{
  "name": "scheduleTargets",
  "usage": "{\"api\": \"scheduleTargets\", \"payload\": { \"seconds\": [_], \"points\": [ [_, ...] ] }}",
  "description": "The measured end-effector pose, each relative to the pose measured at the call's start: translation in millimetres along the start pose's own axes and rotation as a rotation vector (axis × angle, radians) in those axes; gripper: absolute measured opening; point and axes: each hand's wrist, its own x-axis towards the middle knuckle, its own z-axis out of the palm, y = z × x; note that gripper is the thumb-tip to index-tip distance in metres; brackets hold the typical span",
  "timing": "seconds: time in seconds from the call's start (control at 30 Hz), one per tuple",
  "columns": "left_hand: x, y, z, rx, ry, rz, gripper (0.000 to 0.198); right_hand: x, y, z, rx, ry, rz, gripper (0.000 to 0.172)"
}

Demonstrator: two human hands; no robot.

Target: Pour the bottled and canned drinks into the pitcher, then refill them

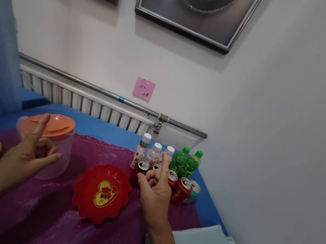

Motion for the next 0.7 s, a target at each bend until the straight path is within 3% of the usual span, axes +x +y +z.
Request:
{"api": "scheduleTargets", "payload": {
  "seconds": [0.1,0.27,0.37,0.47,0.53,0.6,0.7],
  "points": [
    [-0.4,-3.3,1.4,-0.109,-0.05,-0.067,0.099,2.7,0.8,2.6,0.006,-0.013,0.019,0.095],
    [-1.9,0.1,-6.1,-0.092,-0.022,-0.071,0.092,6.1,-8.8,13.3,-0.036,-0.061,-0.007,0.091],
    [-3.0,1.9,-17.4,-0.133,0.187,-0.03,0.085,7.6,-12.6,27.5,-0.08,-0.122,-0.042,0.082],
    [4.3,-3.8,-33.3,-0.233,0.535,0.006,0.067,9.1,-16.2,48.8,-0.14,-0.238,-0.125,0.056],
    [17.5,-15.5,-44.4,-0.234,0.668,-0.018,0.061,10.7,-20.9,67.1,-0.192,-0.311,-0.214,0.038],
    [35.7,-33.1,-53.5,-0.192,0.669,-0.083,0.06,13.0,-28.7,88.4,-0.233,-0.374,-0.308,0.028],
    [62.9,-63.4,-59.6,-0.166,0.569,-0.194,0.059,18.8,-45.0,125.8,-0.269,-0.469,-0.429,0.023]
  ]
}}
